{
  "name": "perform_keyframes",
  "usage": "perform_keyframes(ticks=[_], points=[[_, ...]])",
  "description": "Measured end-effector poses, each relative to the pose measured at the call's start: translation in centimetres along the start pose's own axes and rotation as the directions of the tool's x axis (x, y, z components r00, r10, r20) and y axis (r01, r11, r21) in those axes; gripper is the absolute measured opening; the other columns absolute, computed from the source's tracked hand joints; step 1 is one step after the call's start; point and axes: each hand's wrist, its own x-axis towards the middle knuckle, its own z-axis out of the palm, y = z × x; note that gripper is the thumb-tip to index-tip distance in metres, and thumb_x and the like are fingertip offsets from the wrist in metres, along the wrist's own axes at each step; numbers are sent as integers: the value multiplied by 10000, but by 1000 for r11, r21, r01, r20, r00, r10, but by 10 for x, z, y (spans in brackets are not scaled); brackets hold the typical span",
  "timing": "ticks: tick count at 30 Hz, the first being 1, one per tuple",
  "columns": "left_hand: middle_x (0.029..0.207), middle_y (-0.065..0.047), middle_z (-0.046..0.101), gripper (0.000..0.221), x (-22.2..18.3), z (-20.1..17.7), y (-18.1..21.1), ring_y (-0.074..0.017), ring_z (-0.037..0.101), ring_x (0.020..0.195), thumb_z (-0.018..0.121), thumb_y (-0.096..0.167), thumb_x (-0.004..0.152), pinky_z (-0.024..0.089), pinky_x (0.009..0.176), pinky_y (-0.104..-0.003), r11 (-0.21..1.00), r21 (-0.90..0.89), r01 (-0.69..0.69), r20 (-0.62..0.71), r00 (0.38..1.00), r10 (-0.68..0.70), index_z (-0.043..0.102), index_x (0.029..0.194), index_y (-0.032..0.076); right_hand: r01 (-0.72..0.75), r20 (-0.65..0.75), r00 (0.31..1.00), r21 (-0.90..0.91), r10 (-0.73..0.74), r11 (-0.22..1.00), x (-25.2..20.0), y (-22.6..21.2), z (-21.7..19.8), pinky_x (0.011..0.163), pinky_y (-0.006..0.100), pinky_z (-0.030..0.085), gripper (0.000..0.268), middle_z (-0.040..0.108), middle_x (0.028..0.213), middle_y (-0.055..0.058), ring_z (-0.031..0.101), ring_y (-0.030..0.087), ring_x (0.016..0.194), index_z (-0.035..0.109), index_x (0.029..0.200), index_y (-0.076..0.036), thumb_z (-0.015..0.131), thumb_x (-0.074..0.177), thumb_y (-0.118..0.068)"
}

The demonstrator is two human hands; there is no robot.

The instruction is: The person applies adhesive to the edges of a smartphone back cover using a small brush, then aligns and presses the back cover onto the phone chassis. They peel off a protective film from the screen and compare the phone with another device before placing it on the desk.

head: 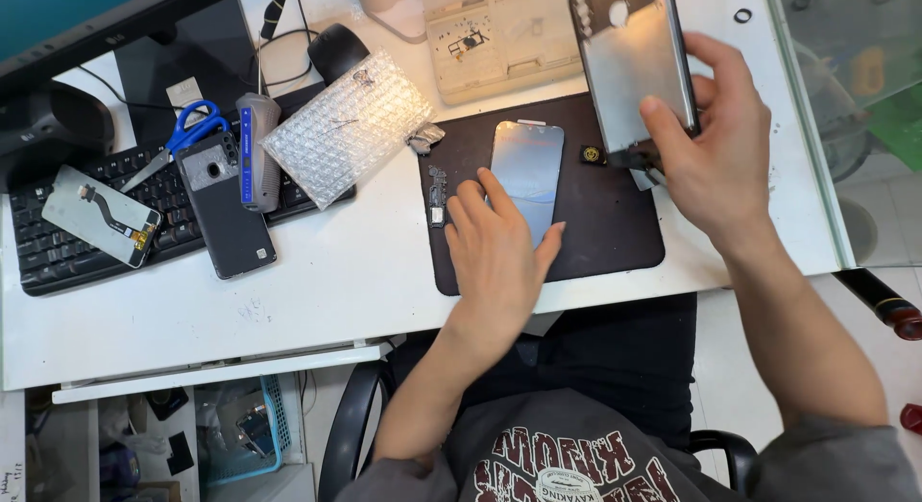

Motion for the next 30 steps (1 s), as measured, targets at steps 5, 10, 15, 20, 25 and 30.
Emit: perform_keyframes(ticks=[5, 10, 15, 20, 25, 30], points=[[1121, -243, 461, 883, 0, -1, -16, -373, 509, 1026, 903, 297, 711, 467, 866, -461, 980, -196, -25, -2, 1000, 25, 452, 1313, -166, 100, 53, 994, -28, -99, 995, 33, 4, 3, 778, 247, 562, 361, 773, 1078, 158, 753, 155, 950, 468, 1449, 49, 626, 1124, 50], [1162, -245, 476, 895, -3, -3, -17, -359, 628, 909, 900, 212, 704, 542, 750, -429, 952, -298, 66, 100, 994, -38, 418, 1382, -117, -203, 143, 974, 205, 176, 958, 65, 24, 24, 643, 271, 559, 441, 758, 1028, 96, 726, 125, 824, 505, 1417, 11, 648, 1001, -25], [1127, -198, 566, 898, -3, -9, -17, -348, 675, 970, 902, 210, 666, 574, 784, -427, 936, -342, 86, 87, 994, -59, 436, 1379, -72, -162, 111, 982, 58, 155, 985, 65, 34, 33, 619, 268, 514, 453, 728, 976, 97, 662, 134, 778, 508, 1438, 33, 688, 1033, -64], [1228, -223, 587, 884, 1, -22, -28, -361, 674, 1084, 898, 212, 688, 558, 902, -434, 864, -501, 53, 8, 998, -56, 429, 1386, -61, -207, 138, 968, -29, 209, 978, 59, 30, 32, 535, 287, 558, 486, 635, 1160, 134, 708, 159, 788, 474, 1419, 58, 688, 1015, -107], [1245, -208, 629, 797, 34, -31, -37, -338, 685, 1157, 881, 227, 744, 546, 1009, -427, 826, -562, -32, -70, 998, -9, 456, 1364, -39, -143, 158, 978, 40, 135, 989, 57, 24, 44, 629, 292, 613, 498, 563, 1282, 157, 756, 182, 877, 412, 1457, 87, 650, 1059, -95], [1236, -257, 596, 857, 60, -35, -35, -388, 623, 1154, 922, 239, 727, 509, 983, -458, 874, -475, -99, -97, 993, 60, 427, 1358, -64, -163, 222, 961, -33, 166, 986, 45, 16, 40, 630, 332, 596, 544, 611, 1172, 153, 748, 225, 810, 398, 1485, 47, 652, 1012, -42]])
